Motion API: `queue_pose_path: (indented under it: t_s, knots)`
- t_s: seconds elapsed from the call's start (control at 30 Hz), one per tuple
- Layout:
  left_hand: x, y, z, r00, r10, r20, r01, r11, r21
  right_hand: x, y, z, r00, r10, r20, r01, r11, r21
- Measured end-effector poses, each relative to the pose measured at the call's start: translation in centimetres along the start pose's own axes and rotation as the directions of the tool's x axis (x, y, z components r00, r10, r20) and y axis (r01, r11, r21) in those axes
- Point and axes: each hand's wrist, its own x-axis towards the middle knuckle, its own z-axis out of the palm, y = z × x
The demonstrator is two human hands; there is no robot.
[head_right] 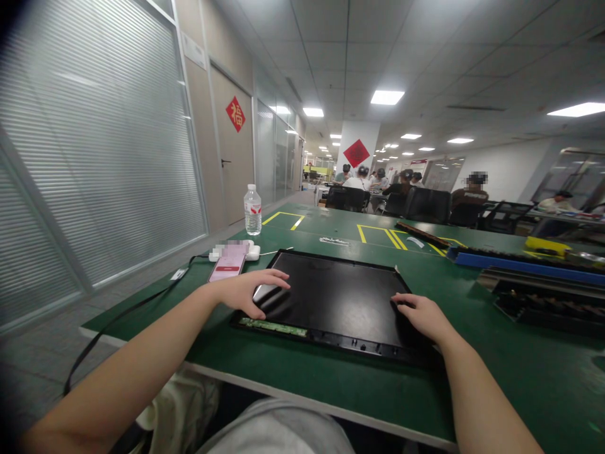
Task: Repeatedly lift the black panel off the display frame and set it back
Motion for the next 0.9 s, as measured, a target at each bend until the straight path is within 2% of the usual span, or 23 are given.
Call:
queue_pose_path:
  t_s: [0.17,0.37,0.43,0.5,0.57,0.73,0.83,0.9]
  knots:
    - [0.1,-0.1,0.0,1.000,0.025,0.009,-0.025,1.000,0.008,0.0,-0.3,-0.1,1.000,-0.012,-0.007,0.012,1.000,-0.016]
    - [-0.1,-0.2,-0.1,0.997,-0.075,-0.015,0.075,0.997,0.015,0.6,1.1,-0.8,0.987,-0.006,-0.162,-0.019,0.988,-0.155]
    - [-0.1,-0.5,0.1,0.988,-0.145,-0.047,0.147,0.988,0.037,1.0,1.9,-1.0,0.980,0.062,-0.190,-0.103,0.971,-0.217]
    - [0.1,-1.0,0.4,0.973,-0.211,-0.091,0.218,0.973,0.076,1.3,2.7,-1.1,0.975,0.154,-0.162,-0.189,0.954,-0.232]
    - [0.3,-1.6,0.7,0.955,-0.258,-0.148,0.277,0.952,0.128,1.5,3.2,-1.0,0.974,0.193,-0.118,-0.215,0.953,-0.214]
    - [0.9,-3.0,1.2,0.894,-0.359,-0.267,0.424,0.871,0.249,1.8,4.0,-0.7,0.985,0.165,-0.059,-0.171,0.978,-0.122]
    - [1.0,-3.5,1.1,0.889,-0.381,-0.255,0.444,0.853,0.275,1.9,4.5,-0.5,0.981,0.193,-0.019,-0.194,0.981,-0.033]
    - [1.0,-3.7,1.1,0.898,-0.375,-0.230,0.430,0.856,0.285,1.9,4.8,-0.3,0.982,0.168,-0.083,-0.170,0.985,-0.021]
